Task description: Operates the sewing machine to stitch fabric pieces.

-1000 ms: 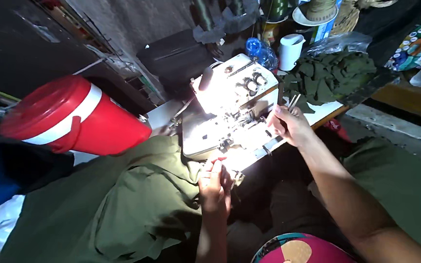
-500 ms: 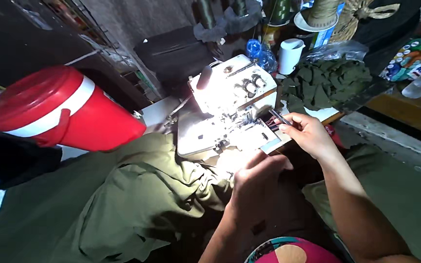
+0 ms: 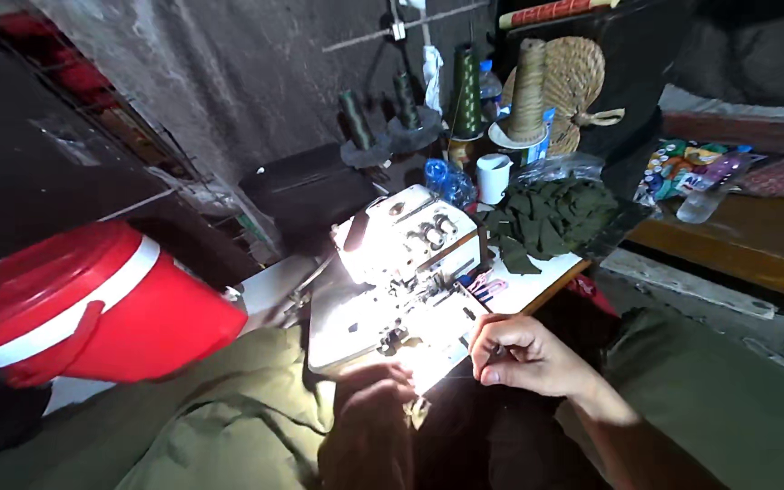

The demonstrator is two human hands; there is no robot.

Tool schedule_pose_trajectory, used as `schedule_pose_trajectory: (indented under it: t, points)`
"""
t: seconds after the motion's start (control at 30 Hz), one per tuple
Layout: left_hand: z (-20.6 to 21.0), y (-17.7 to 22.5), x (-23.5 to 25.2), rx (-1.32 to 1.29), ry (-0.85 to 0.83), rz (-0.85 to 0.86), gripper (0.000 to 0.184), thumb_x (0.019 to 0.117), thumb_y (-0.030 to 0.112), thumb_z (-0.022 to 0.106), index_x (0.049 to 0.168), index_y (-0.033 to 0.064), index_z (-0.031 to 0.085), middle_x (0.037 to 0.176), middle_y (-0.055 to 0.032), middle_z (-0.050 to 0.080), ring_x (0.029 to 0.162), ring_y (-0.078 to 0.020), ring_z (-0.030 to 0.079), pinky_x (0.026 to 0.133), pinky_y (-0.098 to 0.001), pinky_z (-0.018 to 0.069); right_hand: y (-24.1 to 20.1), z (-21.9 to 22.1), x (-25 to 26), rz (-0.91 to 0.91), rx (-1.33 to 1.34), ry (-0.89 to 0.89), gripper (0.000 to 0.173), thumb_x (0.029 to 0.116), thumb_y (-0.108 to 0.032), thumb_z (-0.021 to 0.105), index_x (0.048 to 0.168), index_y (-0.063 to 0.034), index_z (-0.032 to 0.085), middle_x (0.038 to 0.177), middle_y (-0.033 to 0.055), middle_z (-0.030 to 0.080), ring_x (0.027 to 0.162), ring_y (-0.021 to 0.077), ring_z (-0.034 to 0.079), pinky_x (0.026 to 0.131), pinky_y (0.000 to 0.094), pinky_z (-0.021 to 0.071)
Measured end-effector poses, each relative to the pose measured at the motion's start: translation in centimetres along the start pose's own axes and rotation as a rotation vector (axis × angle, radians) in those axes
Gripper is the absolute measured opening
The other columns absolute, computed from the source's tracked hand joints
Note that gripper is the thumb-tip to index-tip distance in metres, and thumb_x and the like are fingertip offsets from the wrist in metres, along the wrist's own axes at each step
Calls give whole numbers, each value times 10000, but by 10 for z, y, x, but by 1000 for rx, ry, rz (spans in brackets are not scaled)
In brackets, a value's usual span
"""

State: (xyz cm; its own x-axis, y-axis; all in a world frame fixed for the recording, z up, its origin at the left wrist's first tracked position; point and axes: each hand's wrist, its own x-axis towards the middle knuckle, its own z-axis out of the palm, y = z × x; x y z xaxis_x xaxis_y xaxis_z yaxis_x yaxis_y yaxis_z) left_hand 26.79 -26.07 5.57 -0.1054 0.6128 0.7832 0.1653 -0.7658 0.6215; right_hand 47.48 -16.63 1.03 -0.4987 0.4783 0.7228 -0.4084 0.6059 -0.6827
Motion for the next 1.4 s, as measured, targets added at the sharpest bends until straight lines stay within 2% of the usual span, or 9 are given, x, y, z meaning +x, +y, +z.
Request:
schedule_pose_trajectory:
  t: [0.1, 0.2, 0.43, 0.53, 0.63, 0.7, 0.8, 1.0, 1.4]
  points:
    - [-4, -30, -4, 95, 25, -81, 262, 1059, 196, 529, 1157, 197, 772, 1272, 52, 699, 1224, -116, 632, 1038, -291, 534, -21, 10, 4, 2, -145, -41, 173, 979, -156, 663, 952, 10, 704, 932, 83, 693, 889, 69, 643, 790, 193, 532]
    - [4, -36, -14, 197, -177, -96, 256, 1022, 98, 551, 1183, 75, 749, 1265, -65, 720, 1243, -159, 644, 1053, -310, 536, -39, 19, 9, -32, -336, -38, 128, 967, -120, 665, 964, -3, 716, 953, 97, 682, 893, 84, 641, 781, 181, 530]
    - [5, -25, -25, 326, -215, -114, 100, 936, 170, 721, 915, 130, 810, 979, 22, 774, 957, -41, 704, 882, -219, 576, -39, 21, 10, 147, -469, 74, 175, 964, -167, 681, 947, 4, 715, 881, 81, 668, 809, 67, 611, 722, 177, 509]
    - [0, -27, -23, 66, -89, -209, 59, 848, 82, 789, 903, 100, 805, 925, -11, 784, 860, -96, 750, 788, -249, 636, -36, 23, 7, 373, -507, 156, 243, 953, -245, 693, 1093, -48, 712, 952, 37, 657, 814, 35, 596, 721, 176, 507]
    - [-3, -42, -19, -280, 90, -351, 121, 811, 23, 811, 897, 108, 801, 881, -45, 786, 810, -139, 763, 762, -293, 648, -33, 25, 4, 386, -545, 189, 273, 990, -201, 624, 1208, -73, 728, 1035, 32, 698, 875, 32, 646, 784, 187, 555]
    - [0, -43, -15, -404, 296, -574, 123, 850, -81, 695, 843, 29, 749, 812, -89, 769, 743, -166, 757, 721, -315, 649, -29, 28, 0, 333, -553, 211, 248, 986, -139, 629, 1196, -79, 747, 1033, 28, 715, 860, 29, 664, 767, 179, 575]
    - [4, -46, -7, -543, 504, -884, 246, 1062, -13, 410, 954, -13, 630, 850, -105, 749, 766, -182, 753, 742, -314, 642, -20, 35, -4, 283, -637, 240, 214, 942, -134, 703, 1137, -80, 772, 1003, 21, 742, 863, 25, 692, 773, 170, 593]
    - [4, -54, -10, -793, 526, -929, 229, 1050, 3, 421, 1127, -87, 617, 1060, -229, 723, 965, -311, 744, 868, -413, 622, -4, 40, -5, 220, -842, 256, 128, 904, -196, 732, 975, -135, 820, 873, -16, 748, 802, 43, 679, 746, 209, 566]
    - [8, -57, -14, -804, 472, -950, 273, 1066, 14, 384, 1137, -105, 619, 1043, -230, 717, 976, -298, 737, 913, -409, 605, 10, 45, 1, 159, -1018, 255, 112, 905, -186, 710, 931, -158, 815, 851, -15, 724, 791, 116, 662, 713, 292, 557]
